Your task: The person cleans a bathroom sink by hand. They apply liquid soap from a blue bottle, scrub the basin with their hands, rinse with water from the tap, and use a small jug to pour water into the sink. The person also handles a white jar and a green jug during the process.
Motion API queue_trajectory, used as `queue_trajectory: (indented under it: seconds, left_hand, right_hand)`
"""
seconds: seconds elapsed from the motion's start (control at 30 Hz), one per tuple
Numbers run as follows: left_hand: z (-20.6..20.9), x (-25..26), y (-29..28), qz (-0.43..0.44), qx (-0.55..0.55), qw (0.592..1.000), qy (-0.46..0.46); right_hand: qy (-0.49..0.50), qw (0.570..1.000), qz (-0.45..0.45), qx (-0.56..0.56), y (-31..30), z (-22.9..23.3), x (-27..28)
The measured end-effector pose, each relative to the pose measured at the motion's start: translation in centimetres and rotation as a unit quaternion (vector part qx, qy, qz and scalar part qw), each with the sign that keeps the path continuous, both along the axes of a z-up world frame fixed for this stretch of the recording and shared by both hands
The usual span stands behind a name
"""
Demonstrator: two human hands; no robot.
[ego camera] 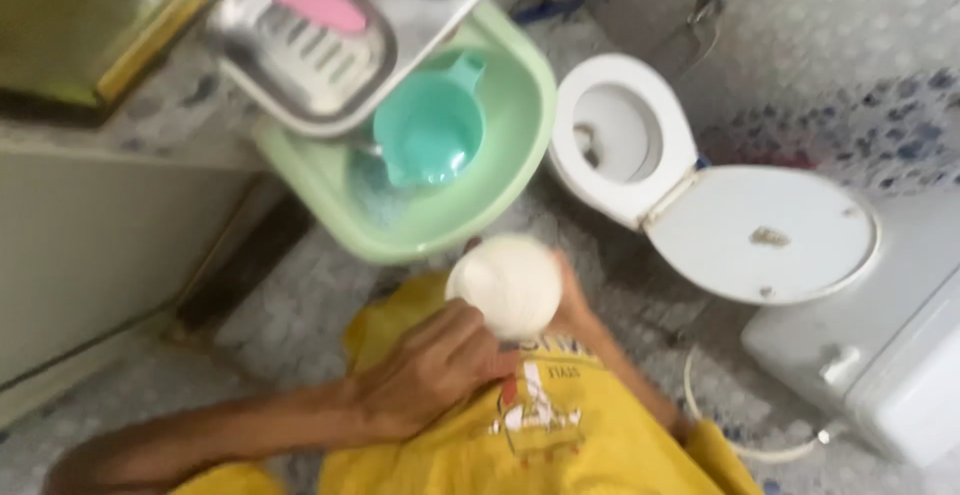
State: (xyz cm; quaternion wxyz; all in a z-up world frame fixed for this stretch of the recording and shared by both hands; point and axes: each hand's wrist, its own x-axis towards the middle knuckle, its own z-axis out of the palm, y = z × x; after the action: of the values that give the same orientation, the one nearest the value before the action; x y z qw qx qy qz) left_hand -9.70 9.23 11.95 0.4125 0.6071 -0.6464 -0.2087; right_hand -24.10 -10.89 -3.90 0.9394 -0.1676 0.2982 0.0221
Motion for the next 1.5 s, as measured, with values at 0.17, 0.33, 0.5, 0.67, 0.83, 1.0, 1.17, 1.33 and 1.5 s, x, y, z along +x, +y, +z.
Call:
queue_trajectory:
  seconds: [0.17,0.33,0.5,0.67,0.83,1.0,1.17,1.33,1.5]
  left_hand:
    - [1.3,1.5,-1.8,-0.026,-0.043,0.997,-0.062]
    - [3.1,3.4,-3.2,-0.056,-0.006,0.994,-0.098]
    - [1.7,4.1,-1.6,0.102,-0.088,0.98,-0.144]
    - [-6.2,6.7,-1.8,0.175,-0.058,0.977,-0.11]
    - [-12.1,8.7,-4.3,0.153,-0.124,0.971,-0.138]
    - [-12.9,8.9,-5.7,0.17,-0.18,0.947,-0.206]
    - [-12.6,9.4,-6.0,0.177,-0.217,0.939,-0.199]
    - [-13.4,9.4,-6.2,0.178,-0.225,0.94,-0.186]
    - [-14.6,9.6,-6.5,0.179,-0.236,0.929,-0.222]
  right_hand:
    - [-0.071,0.997,0.003,-0.023,0.4,-3.6,1.4]
    - [-0.062,0.995,-0.06,-0.053,-1.9,-5.0,4.2]
    - [0.026,0.971,-0.193,-0.142,-7.4,-5.3,3.8]
    - [-0.024,0.925,-0.195,-0.327,-11.5,0.0,4.8]
    - [-0.087,0.88,-0.129,-0.449,-11.8,4.9,7.2]
    - [-0.01,0.836,-0.116,-0.536,-11.8,6.5,8.3]
    - [-0.029,0.829,-0.123,-0.544,-11.4,6.8,8.5]
    - [-0.037,0.835,-0.138,-0.532,-11.0,6.2,8.3]
    - [-0.046,0.821,-0.136,-0.553,-11.0,6.0,8.4]
